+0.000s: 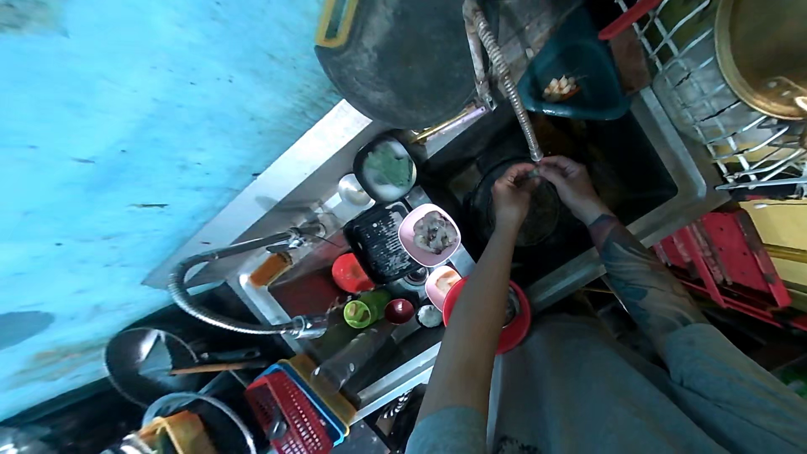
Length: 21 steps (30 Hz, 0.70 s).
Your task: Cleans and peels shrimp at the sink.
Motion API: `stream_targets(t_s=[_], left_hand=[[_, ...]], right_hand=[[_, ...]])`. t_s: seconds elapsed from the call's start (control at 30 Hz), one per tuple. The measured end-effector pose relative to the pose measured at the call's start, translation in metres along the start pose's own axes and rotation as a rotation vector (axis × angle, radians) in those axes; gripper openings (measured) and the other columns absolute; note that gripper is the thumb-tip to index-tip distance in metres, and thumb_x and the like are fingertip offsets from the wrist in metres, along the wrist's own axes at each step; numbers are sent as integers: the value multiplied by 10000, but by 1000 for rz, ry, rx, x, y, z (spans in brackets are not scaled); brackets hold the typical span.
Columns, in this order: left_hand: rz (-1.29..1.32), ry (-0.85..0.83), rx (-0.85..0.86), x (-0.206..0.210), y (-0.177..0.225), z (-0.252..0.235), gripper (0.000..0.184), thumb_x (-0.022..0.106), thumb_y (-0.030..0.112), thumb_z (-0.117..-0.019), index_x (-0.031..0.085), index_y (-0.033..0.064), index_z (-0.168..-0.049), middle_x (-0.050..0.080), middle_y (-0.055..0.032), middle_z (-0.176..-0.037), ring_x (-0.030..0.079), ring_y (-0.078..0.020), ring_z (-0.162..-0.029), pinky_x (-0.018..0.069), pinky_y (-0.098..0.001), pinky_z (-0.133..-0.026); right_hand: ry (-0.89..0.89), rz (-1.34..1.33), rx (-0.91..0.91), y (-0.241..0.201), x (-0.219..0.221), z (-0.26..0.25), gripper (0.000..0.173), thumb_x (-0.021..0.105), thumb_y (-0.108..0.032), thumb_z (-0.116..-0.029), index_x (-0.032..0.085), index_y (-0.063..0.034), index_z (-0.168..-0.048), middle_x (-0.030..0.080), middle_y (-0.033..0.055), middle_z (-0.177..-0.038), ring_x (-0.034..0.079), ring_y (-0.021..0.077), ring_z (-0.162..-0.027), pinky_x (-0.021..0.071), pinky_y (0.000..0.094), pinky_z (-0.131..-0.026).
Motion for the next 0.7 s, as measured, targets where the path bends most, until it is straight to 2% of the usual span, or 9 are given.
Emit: stream_targets(t_s=[0.1,0.23,0.37,0.43,0.5,0.53,0.63,0.7], left_hand=[[33,-21,1,1,-1,-1,267,784,4,-870,719,21,-1128,745,-92,-1059,726,-163,-945,621,-345,-874],[41,-51,2,4,0,-2,272,783,8,-871,716,18,-1134,747,-92,-1050,727,-166,-941,624,-350,-869],[75,-79,31,8,8,-2,283,785,19,-873,707,-8,-1144,742,-112,-1067,723,-175,-958,616,-355,-881],[87,-90,42,11,9,-2,282,775,14,-881,698,-19,-1150,738,-119,-1074,718,-176,-969,608,-355,-893],[87,-95,53,13,10,-2,273,770,8,-883,691,-21,-1143,741,-112,-1043,723,-168,-942,616,-349,-874],[89,-98,42,13,9,-2,285,773,6,-881,685,-22,-1151,741,-114,-1033,725,-171,-933,619,-350,-865],[93,-114,-46,13,4,-1,375,778,18,-878,618,-19,-1216,734,-121,-1029,721,-181,-930,614,-352,-848],[106,-125,-72,11,-2,0,378,770,37,-892,601,-23,-1225,727,-126,-1030,718,-186,-929,613,-359,-843]], right_hand=[[-2,-19,-45,-1,-2,0,260,588,-172,-1041,684,-33,-1238,713,88,-1179,684,176,-1084,573,371,-967],[6,-22,-15,-1,-4,2,302,649,-219,-1024,669,-41,-1268,723,88,-1171,701,178,-1066,587,366,-961],[57,23,-8,2,-12,0,321,511,-254,-1090,644,-82,-1326,677,68,-1270,656,151,-1128,552,345,-978],[-5,-16,-59,-1,-8,2,350,527,-234,-1083,600,-54,-1375,661,85,-1308,649,166,-1169,549,359,-1013],[-34,-37,-107,-6,-3,6,319,610,-169,-1042,639,-20,-1323,706,94,-1230,684,166,-1107,572,352,-989],[-14,-23,-97,-7,-5,7,299,620,-183,-1040,673,-23,-1287,726,85,-1189,696,153,-1074,578,342,-976],[120,-4,1,2,-14,5,341,525,-313,-1087,736,-56,-1162,744,55,-1111,692,138,-1047,562,355,-974],[115,-30,22,5,-15,5,374,464,-324,-1108,693,-68,-1257,716,60,-1220,668,154,-1143,541,368,-1025]])
Point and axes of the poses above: each hand's wrist, its own z-axis away from the middle knuckle, its own x-axis out of the palm, y = z × x, the point moved 8 cm from there along -z, towards the middle knuckle
